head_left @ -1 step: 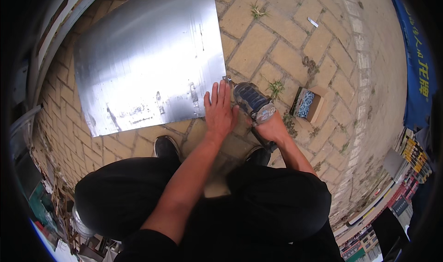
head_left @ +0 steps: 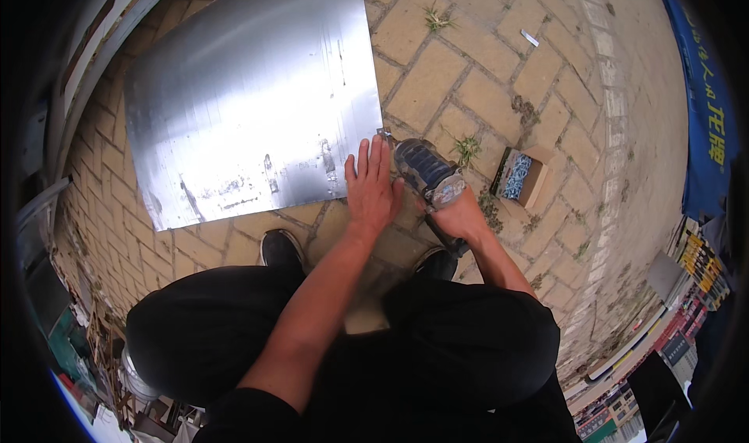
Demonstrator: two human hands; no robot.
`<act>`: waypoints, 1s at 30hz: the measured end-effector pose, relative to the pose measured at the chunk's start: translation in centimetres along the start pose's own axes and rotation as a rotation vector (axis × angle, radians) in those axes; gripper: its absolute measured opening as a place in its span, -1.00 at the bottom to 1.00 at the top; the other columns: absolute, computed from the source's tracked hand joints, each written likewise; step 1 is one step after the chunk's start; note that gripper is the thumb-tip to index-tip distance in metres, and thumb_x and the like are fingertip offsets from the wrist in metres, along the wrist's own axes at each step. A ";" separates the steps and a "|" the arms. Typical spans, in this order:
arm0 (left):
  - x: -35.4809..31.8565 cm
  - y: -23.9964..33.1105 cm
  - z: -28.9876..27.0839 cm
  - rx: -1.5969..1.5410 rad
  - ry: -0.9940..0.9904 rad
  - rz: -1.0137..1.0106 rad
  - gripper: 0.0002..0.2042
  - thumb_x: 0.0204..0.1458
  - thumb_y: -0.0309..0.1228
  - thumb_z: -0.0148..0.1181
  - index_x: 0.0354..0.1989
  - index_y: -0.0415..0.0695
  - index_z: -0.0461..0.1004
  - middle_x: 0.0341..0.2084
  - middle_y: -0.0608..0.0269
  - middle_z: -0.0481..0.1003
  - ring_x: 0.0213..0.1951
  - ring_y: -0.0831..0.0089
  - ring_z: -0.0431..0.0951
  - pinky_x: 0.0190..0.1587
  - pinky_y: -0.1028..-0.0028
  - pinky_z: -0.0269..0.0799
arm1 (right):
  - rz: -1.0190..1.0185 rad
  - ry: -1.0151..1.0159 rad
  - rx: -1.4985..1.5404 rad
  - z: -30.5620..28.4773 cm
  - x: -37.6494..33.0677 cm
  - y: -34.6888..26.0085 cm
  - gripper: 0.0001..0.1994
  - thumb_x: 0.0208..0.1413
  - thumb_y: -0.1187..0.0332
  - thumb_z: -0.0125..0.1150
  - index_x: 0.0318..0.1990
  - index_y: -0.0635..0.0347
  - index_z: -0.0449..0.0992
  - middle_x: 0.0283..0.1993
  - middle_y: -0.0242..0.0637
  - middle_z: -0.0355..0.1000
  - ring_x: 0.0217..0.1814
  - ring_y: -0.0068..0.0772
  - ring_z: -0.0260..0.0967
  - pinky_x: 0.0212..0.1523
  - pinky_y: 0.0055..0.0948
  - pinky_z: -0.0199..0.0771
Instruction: The person uses a cordless drill to fasten screws into a large rectangular metal sheet lying on the ground. After securing the screws, the person lifts the sheet and attaches it to a larger metal structure, then handles a long metal trim piece.
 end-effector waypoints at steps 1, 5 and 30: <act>0.0 0.0 0.0 0.003 -0.006 0.002 -0.21 -0.10 -0.37 0.18 0.38 -0.32 0.09 0.44 0.03 0.02 0.46 0.07 -0.05 0.39 -0.03 -0.14 | 0.028 -0.008 0.011 0.0 0.1 -0.2 -0.60 -0.05 0.33 0.36 -0.02 0.28 0.55 -0.05 -0.12 0.58 0.01 -0.22 0.54 0.06 -0.34 0.49; 0.0 0.0 0.2 0.012 -0.031 -0.012 -0.27 -0.09 -0.38 0.18 0.33 -0.35 0.17 0.45 0.06 -0.01 0.46 0.06 -0.07 0.39 -0.04 -0.14 | 0.071 0.001 0.022 0.0 0.5 -0.6 -0.61 -0.06 0.34 0.37 -0.05 0.29 0.56 -0.08 -0.10 0.59 -0.02 -0.20 0.55 0.04 -0.34 0.50; 2.1 -2.5 -1.0 -0.125 0.252 0.022 -0.62 -0.13 -0.46 0.27 -0.05 -0.14 0.54 0.06 0.31 0.42 0.13 0.25 0.37 0.12 0.18 0.23 | 0.306 -0.132 -0.261 -2.4 3.3 -7.5 -0.58 -0.08 0.27 0.34 -0.07 0.35 0.56 -0.26 0.22 0.53 -0.08 0.22 0.50 -0.04 -0.13 0.53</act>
Point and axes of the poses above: each hand's wrist, its own x-axis towards the middle knuckle, its own z-axis out of the palm, y = z × x, the point moved 1 cm from there along x, towards the middle knuckle
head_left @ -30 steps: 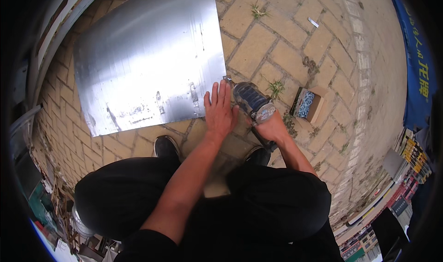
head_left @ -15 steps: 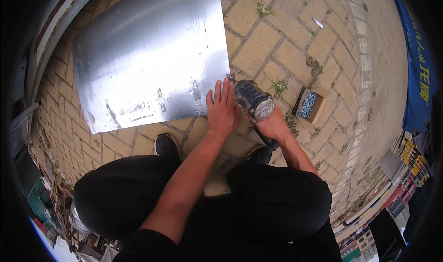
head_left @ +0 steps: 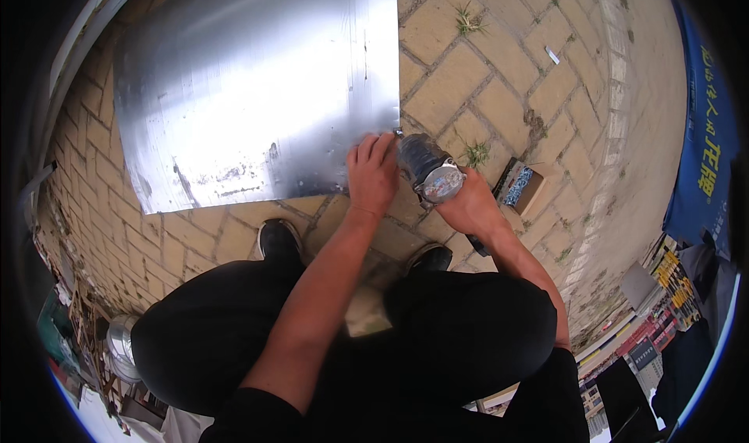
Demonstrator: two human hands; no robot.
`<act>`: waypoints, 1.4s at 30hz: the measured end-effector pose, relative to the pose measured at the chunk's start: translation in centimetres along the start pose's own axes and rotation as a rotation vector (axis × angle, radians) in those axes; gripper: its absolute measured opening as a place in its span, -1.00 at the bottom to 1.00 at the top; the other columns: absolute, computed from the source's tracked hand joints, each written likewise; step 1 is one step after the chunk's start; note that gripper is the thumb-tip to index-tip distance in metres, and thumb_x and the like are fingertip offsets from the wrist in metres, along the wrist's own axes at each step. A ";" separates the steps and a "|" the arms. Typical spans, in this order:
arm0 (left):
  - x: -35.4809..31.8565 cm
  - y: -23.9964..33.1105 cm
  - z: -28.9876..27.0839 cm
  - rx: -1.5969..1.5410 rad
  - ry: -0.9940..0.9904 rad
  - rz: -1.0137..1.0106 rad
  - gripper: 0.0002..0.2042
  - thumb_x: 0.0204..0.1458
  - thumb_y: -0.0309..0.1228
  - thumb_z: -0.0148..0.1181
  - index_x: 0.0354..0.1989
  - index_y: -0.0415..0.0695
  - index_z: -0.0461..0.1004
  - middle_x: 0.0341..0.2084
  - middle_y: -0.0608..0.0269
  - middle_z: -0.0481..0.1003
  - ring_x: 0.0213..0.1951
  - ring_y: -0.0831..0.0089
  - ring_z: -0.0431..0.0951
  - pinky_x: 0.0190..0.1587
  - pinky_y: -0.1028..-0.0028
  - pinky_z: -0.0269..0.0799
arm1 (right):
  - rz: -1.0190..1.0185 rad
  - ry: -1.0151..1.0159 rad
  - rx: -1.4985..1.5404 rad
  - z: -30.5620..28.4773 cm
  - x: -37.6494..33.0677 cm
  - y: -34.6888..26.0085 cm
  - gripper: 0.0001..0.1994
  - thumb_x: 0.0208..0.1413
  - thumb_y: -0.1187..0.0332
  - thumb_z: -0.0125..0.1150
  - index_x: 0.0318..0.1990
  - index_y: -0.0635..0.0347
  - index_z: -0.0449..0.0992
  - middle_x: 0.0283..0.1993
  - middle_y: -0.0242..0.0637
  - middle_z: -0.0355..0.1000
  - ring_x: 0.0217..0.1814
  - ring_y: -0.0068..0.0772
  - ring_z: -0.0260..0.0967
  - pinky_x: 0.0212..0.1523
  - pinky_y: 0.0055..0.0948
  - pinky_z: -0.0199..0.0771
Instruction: The person uses a cordless drill to fasten screws into a large rectangular metal sheet lying on the ground. After securing the screws, the person lifts the sheet and attaches it to a larger metal structure, then handles a long metal trim piece.
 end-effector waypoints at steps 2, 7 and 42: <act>1.2 -0.4 0.0 -0.049 0.052 0.005 -0.70 -0.15 -0.48 0.28 -0.15 -0.08 0.57 -0.06 0.34 0.46 0.05 0.27 0.41 0.08 0.23 0.25 | -0.018 -0.007 -0.071 -0.6 -0.1 -0.7 -0.57 -0.08 0.25 0.35 -0.07 0.34 0.56 -0.26 0.22 0.53 -0.08 0.21 0.50 -0.04 -0.12 0.53; 2.5 -0.6 0.2 -0.206 0.060 -0.083 -0.77 -0.18 -0.54 0.30 -0.29 -0.03 0.55 -0.14 0.35 0.46 -0.02 0.26 0.44 0.01 0.25 0.28 | -0.045 -0.004 -0.134 -0.9 0.0 -1.3 -0.56 -0.10 0.22 0.38 -0.06 0.29 0.56 -0.28 0.19 0.53 -0.13 0.20 0.51 -0.05 -0.09 0.53; 3.1 -1.2 0.4 -0.223 0.023 -0.225 -0.55 -0.28 -0.58 0.42 -0.13 -0.02 0.46 -0.15 0.27 0.40 -0.05 0.23 0.42 -0.01 0.19 0.23 | -0.008 -0.101 -0.296 -2.4 0.5 -3.0 -0.60 -0.09 0.19 0.31 -0.12 0.25 0.53 -0.32 0.17 0.54 -0.17 0.23 0.52 -0.05 0.01 0.52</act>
Point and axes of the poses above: each hand's wrist, its own x-axis towards the middle knuckle, its own z-axis out of the palm, y = z × x, the point moved 1 cm from there along x, towards the middle knuckle
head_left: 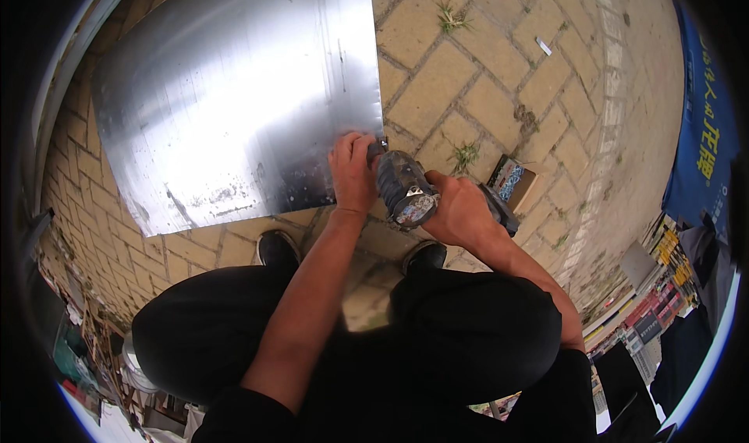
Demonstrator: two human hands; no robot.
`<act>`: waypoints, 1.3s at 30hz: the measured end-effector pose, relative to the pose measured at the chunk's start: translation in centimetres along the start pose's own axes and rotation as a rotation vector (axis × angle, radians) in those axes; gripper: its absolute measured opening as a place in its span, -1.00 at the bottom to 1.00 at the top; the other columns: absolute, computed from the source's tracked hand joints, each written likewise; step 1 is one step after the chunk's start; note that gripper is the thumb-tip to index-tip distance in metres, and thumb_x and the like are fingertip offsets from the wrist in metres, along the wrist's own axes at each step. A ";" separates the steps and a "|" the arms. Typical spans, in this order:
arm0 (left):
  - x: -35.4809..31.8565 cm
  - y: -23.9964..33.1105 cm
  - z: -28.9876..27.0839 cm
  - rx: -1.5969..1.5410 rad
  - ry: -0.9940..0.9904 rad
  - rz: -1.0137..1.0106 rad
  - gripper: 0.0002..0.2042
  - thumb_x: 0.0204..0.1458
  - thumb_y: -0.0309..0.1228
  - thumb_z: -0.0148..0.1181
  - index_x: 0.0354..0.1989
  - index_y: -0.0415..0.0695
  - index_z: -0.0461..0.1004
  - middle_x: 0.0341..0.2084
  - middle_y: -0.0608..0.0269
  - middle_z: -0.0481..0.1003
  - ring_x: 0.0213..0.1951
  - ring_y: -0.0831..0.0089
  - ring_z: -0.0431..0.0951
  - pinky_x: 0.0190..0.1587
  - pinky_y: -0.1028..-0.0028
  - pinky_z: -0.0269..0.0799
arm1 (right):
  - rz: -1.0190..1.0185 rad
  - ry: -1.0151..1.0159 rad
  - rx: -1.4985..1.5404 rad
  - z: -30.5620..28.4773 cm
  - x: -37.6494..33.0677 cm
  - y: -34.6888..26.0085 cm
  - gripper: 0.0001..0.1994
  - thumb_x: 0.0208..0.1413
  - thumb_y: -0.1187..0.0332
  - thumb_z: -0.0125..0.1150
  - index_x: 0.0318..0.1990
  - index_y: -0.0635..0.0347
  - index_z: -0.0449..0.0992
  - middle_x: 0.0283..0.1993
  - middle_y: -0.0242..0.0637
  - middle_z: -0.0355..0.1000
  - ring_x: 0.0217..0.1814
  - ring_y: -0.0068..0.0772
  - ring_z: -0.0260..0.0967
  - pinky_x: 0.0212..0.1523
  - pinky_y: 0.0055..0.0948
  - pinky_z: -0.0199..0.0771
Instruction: The person uses a cordless drill to fasten screws into a large rectangular metal sheet lying on the ground. After securing the screws, the person lifts the sheet and attaches it to a larger metal structure, then handles a long metal trim piece.
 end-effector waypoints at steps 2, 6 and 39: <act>0.2 0.3 0.0 -0.007 -0.017 -0.014 -0.58 -0.27 -0.56 0.43 -0.18 -0.03 0.42 -0.18 0.26 0.39 -0.06 0.20 0.41 -0.04 0.18 0.22 | 0.008 -0.023 -0.028 -0.2 0.0 -0.2 -0.62 -0.10 0.22 0.31 -0.13 0.25 0.52 -0.32 0.17 0.54 -0.17 0.23 0.52 -0.06 0.00 0.52; 0.4 1.7 -0.2 0.188 -0.078 -0.191 -0.61 -0.24 -0.49 0.47 -0.30 0.00 0.34 -0.26 0.26 0.36 -0.12 0.17 0.41 -0.11 0.19 0.20 | -0.007 -0.045 -0.087 -0.2 0.3 0.4 -0.64 -0.13 0.27 0.30 -0.15 0.23 0.52 -0.31 0.15 0.55 -0.16 0.21 0.53 -0.06 -0.02 0.53; 1.6 1.3 -0.6 0.203 -0.207 -0.370 -0.58 -0.23 -0.34 0.51 -0.30 0.01 0.31 -0.34 0.28 0.47 -0.15 0.16 0.47 -0.13 0.20 0.22 | 0.079 -0.179 -0.071 -2.1 1.8 -0.8 -0.47 -0.22 0.09 0.49 -0.11 0.24 0.53 -0.29 0.12 0.55 -0.13 0.19 0.51 -0.05 -0.03 0.51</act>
Point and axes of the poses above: each hand's wrist, its own x-axis towards the middle knuckle, its own z-axis out of the palm, y = z × x, the point moved 1 cm from there along x, towards the middle knuckle
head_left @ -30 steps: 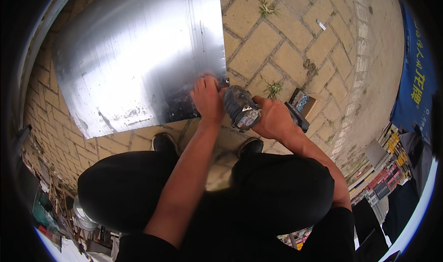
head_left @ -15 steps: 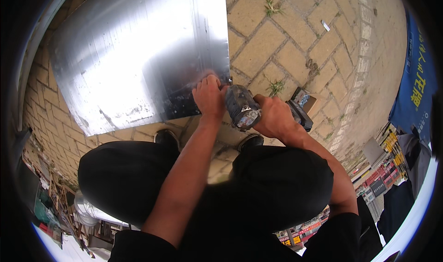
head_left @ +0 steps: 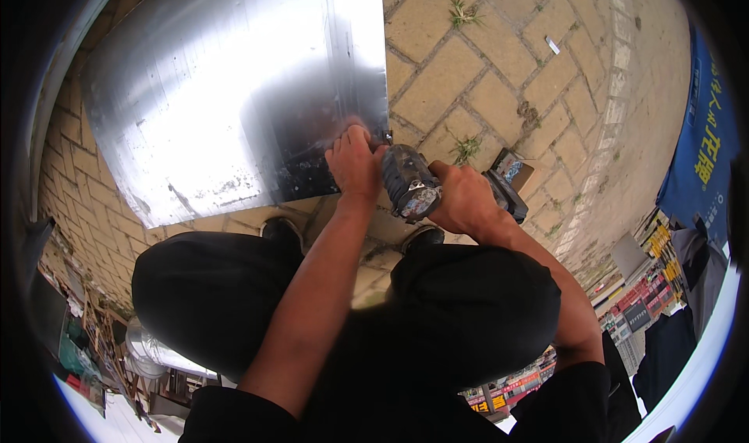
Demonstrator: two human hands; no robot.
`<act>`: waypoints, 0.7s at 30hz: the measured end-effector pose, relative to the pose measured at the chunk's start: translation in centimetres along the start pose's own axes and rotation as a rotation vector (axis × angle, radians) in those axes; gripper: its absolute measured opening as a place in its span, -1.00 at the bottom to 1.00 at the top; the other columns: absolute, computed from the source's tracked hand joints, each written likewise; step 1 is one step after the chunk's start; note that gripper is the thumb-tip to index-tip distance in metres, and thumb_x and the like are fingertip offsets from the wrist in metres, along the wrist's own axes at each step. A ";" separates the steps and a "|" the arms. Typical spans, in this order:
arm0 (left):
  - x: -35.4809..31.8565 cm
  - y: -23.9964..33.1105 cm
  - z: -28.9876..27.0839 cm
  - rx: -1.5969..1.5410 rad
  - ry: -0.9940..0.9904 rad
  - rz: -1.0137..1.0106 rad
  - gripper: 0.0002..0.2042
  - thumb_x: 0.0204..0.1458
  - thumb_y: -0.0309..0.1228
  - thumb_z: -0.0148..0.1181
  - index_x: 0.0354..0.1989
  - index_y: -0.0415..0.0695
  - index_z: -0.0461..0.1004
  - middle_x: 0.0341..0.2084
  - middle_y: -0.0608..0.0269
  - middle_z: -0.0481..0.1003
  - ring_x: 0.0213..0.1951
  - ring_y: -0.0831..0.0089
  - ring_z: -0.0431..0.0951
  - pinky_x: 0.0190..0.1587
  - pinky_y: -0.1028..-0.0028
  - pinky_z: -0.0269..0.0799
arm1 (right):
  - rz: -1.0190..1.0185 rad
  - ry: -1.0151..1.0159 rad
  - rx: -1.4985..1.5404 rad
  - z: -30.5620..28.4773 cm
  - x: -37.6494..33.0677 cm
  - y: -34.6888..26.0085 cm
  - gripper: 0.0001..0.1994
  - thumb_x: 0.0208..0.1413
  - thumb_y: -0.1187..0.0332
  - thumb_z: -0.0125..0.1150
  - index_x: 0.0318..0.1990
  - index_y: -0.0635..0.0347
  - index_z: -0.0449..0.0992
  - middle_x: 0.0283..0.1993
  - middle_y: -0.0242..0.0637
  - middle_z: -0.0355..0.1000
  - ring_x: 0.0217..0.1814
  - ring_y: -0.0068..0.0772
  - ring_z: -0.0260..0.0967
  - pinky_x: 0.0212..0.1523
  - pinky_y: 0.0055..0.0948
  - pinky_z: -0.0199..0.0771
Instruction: The person uses a cordless drill to fasten screws into a large rectangular metal sheet lying on the ground. After securing the screws, the person lifts the sheet and attaches it to a larger metal structure, then handles a long metal trim piece.
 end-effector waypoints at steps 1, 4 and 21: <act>0.1 0.0 0.1 0.003 0.001 0.002 -0.57 -0.24 -0.35 0.51 -0.30 0.01 0.31 -0.33 0.28 0.47 -0.15 0.16 0.47 -0.13 0.20 0.21 | 0.001 0.001 0.000 0.0 0.0 0.0 -0.47 -0.21 0.10 0.49 -0.11 0.24 0.53 -0.29 0.13 0.55 -0.13 0.19 0.51 -0.05 -0.03 0.51; -0.1 0.0 0.1 0.002 0.001 -0.001 -0.57 -0.24 -0.35 0.51 -0.30 0.02 0.30 -0.33 0.28 0.47 -0.15 0.16 0.47 -0.13 0.20 0.21 | 0.011 -0.005 0.006 -0.4 -0.3 -0.3 -0.49 -0.20 0.12 0.47 -0.11 0.24 0.54 -0.28 0.13 0.55 -0.13 0.19 0.51 -0.06 -0.04 0.51; -0.1 0.3 -0.2 -0.023 -0.008 -0.003 -0.57 -0.23 -0.37 0.51 -0.31 0.02 0.28 -0.34 0.27 0.46 -0.16 0.14 0.46 -0.15 0.19 0.20 | 0.008 -0.018 -0.017 0.0 0.1 0.0 -0.53 -0.20 0.16 0.46 -0.13 0.23 0.54 -0.28 0.12 0.55 -0.14 0.18 0.52 -0.04 -0.06 0.51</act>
Point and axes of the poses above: each hand's wrist, its own x-axis towards the middle knuckle, its own z-axis out of the palm, y = z × x, the point moved 1 cm from there along x, towards the middle knuckle
